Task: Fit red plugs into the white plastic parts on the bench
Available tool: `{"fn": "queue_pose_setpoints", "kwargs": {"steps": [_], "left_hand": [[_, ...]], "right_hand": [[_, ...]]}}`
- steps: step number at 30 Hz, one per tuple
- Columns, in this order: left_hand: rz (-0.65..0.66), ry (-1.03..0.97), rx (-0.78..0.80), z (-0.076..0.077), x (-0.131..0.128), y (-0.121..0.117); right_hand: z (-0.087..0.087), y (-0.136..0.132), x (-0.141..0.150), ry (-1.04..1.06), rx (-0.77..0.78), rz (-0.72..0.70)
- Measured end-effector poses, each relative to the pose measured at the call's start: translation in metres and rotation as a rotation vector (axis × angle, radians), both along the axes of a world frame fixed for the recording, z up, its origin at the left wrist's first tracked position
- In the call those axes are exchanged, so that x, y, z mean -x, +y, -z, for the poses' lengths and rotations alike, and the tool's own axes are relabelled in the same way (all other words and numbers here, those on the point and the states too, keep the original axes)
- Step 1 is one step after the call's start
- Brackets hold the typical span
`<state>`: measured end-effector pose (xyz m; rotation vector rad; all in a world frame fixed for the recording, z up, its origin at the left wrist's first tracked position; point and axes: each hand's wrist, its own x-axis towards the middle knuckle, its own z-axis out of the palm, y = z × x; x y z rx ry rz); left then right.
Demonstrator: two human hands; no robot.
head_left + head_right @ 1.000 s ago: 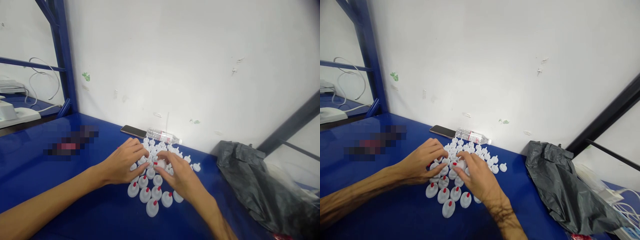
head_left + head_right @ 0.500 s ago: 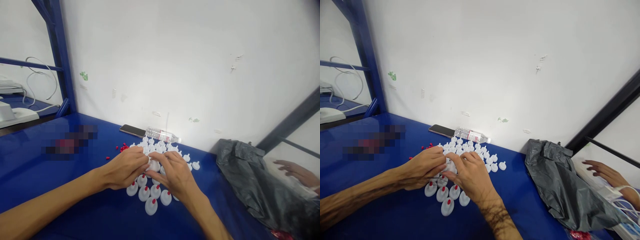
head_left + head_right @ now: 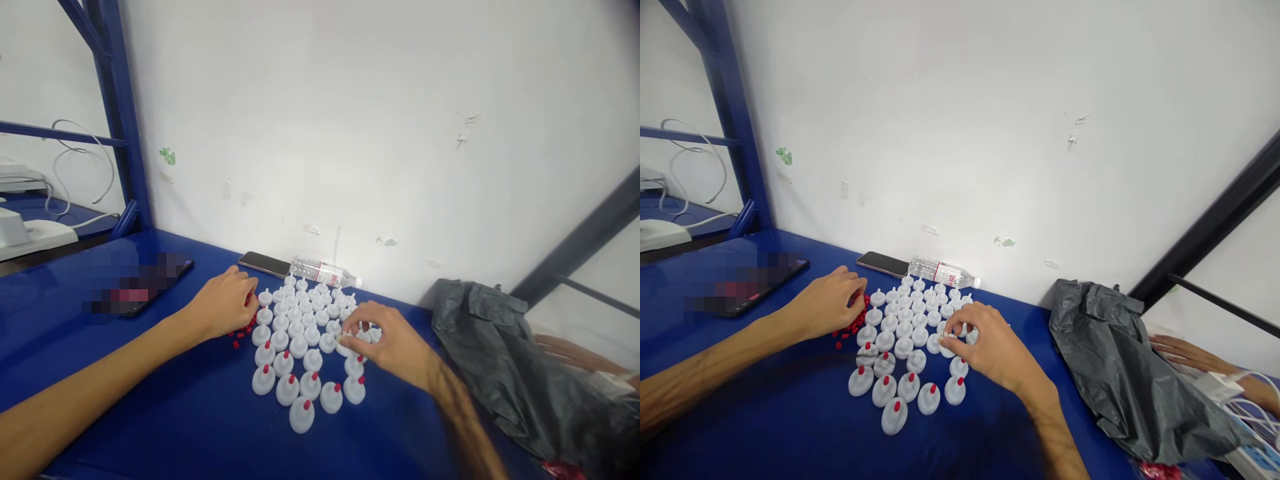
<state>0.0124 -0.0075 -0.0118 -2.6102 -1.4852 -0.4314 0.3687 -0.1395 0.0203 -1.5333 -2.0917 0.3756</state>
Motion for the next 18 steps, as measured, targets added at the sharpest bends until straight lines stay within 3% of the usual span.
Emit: {"fn": "queue_pose_setpoints", "kwargs": {"steps": [7,12,18], "left_hand": [[0.023,0.000,-0.021,0.003,0.001,0.000],[0.067,-0.080,-0.135,0.006,0.001,0.003],[0.193,-0.237,-0.265,0.013,0.004,0.006]], "right_hand": [[-0.011,-0.003,0.013,-0.083,0.255,0.026],[-0.006,0.002,-0.013,-0.021,0.299,0.068],[0.009,0.007,-0.036,-0.061,0.492,0.077]]}}
